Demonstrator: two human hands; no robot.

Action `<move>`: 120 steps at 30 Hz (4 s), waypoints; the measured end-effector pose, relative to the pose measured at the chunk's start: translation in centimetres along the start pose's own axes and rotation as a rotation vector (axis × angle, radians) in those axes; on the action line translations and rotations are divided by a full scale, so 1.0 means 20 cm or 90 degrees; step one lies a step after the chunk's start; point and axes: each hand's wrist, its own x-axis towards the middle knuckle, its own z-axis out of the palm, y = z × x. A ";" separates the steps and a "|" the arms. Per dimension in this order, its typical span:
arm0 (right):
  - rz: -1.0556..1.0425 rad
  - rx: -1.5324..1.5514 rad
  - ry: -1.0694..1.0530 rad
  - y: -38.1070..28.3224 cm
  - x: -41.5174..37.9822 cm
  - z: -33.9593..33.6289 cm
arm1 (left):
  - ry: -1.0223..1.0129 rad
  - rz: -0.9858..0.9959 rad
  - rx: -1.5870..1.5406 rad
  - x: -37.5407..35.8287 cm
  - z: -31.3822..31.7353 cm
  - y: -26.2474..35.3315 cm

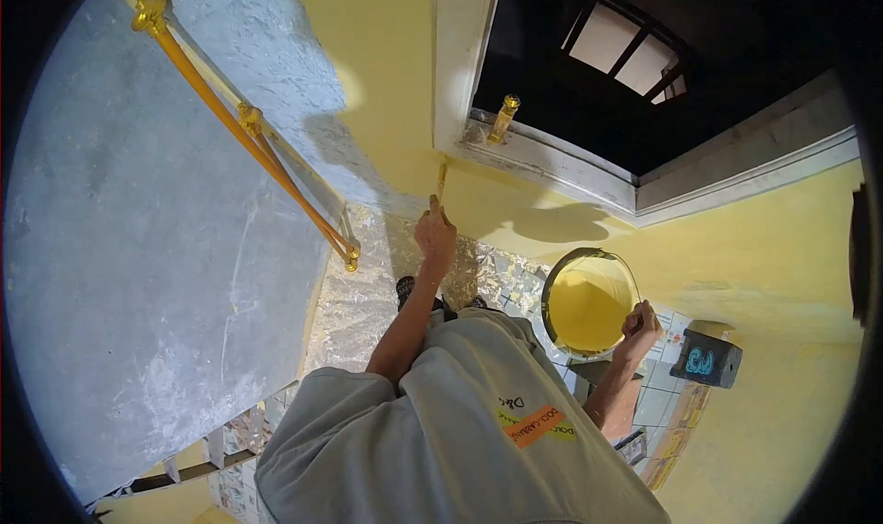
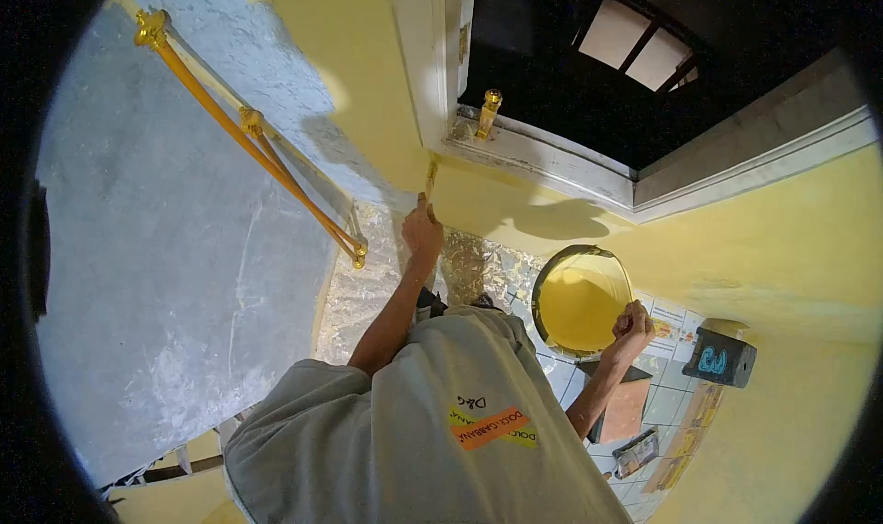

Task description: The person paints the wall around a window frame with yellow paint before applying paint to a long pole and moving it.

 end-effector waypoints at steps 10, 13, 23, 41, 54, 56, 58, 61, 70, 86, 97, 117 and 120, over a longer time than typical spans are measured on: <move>-0.006 0.008 0.028 0.01 0.01 -0.09 | -0.123 0.034 -0.001 -0.13 0.11 0.23; -0.017 -0.011 -0.017 0.00 0.02 -0.10 | -0.149 0.096 -0.022 -0.17 0.13 0.22; -0.012 -0.034 -0.022 0.00 0.08 -0.11 | -0.032 -0.018 0.028 -0.08 0.01 0.04; -0.006 -0.012 0.017 0.04 0.16 -0.26 | -0.039 0.045 0.029 -0.21 0.10 0.22; -0.016 0.028 0.030 0.05 0.12 -0.30 | -0.084 0.101 -0.006 -0.25 0.12 0.35; -0.010 0.047 0.008 0.06 0.14 -0.31 | -0.067 0.099 0.001 -0.25 0.09 0.32; -0.004 0.035 0.032 0.05 0.13 -0.30 | -0.054 0.103 0.006 -0.23 0.08 0.27; -0.009 0.030 0.045 0.05 0.12 -0.31 | 0.017 0.042 0.017 -0.16 0.05 0.21; -0.011 0.017 0.044 0.07 0.08 -0.34 | -0.062 0.021 -0.032 -0.26 0.20 0.45; -0.001 0.010 0.022 0.12 -0.06 -0.35 | -0.092 0.104 -0.146 -0.34 0.02 0.10; -0.065 0.035 0.098 0.10 -0.42 -0.15 | -0.329 -0.221 -0.535 -0.42 -0.66 -0.26; -0.153 0.028 -0.136 -0.29 -1.29 0.58 | -0.279 0.081 -0.613 -0.46 -1.89 -0.41; -0.140 0.012 -0.194 -0.31 -1.38 0.66 | -0.281 0.192 -0.669 -0.44 -1.93 -0.35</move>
